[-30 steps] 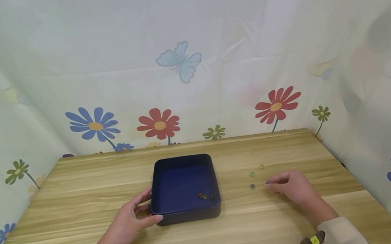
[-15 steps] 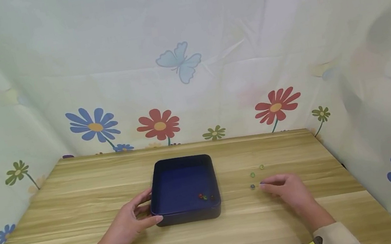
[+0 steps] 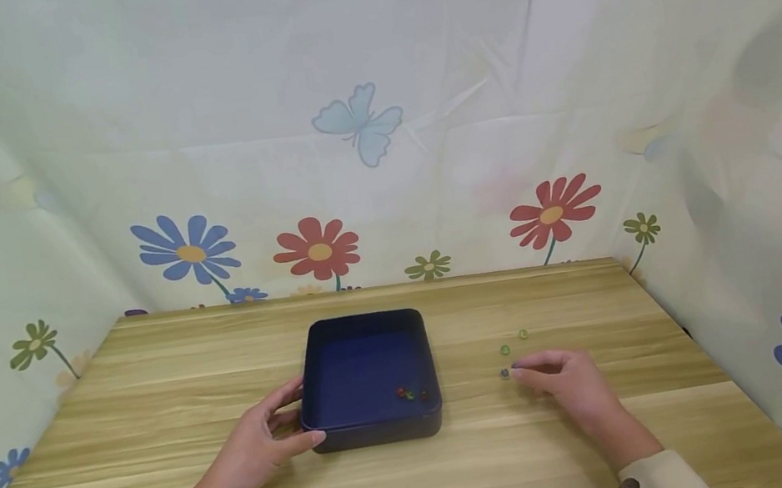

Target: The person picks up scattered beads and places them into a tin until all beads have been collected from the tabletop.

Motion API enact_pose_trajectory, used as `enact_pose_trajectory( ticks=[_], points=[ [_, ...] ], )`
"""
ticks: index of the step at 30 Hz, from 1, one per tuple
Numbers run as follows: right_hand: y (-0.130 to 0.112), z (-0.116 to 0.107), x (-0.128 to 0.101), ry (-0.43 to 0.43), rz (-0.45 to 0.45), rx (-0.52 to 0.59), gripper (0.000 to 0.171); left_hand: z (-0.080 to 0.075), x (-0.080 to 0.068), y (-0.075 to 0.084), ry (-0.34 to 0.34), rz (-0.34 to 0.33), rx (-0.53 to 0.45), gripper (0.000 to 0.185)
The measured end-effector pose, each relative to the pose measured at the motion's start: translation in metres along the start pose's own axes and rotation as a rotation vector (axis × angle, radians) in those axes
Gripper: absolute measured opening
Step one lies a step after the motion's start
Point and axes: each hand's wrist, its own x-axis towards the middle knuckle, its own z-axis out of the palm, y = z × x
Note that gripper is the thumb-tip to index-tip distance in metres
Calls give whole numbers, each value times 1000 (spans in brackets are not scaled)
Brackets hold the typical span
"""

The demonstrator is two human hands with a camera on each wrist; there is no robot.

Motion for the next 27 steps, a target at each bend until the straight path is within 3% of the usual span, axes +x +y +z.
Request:
enact_pose_trajectory(
  ticks=[27],
  points=[
    [-6,20,0,-11,-55,67,47,-1,0,-2,3,7,24,91]
  ],
)
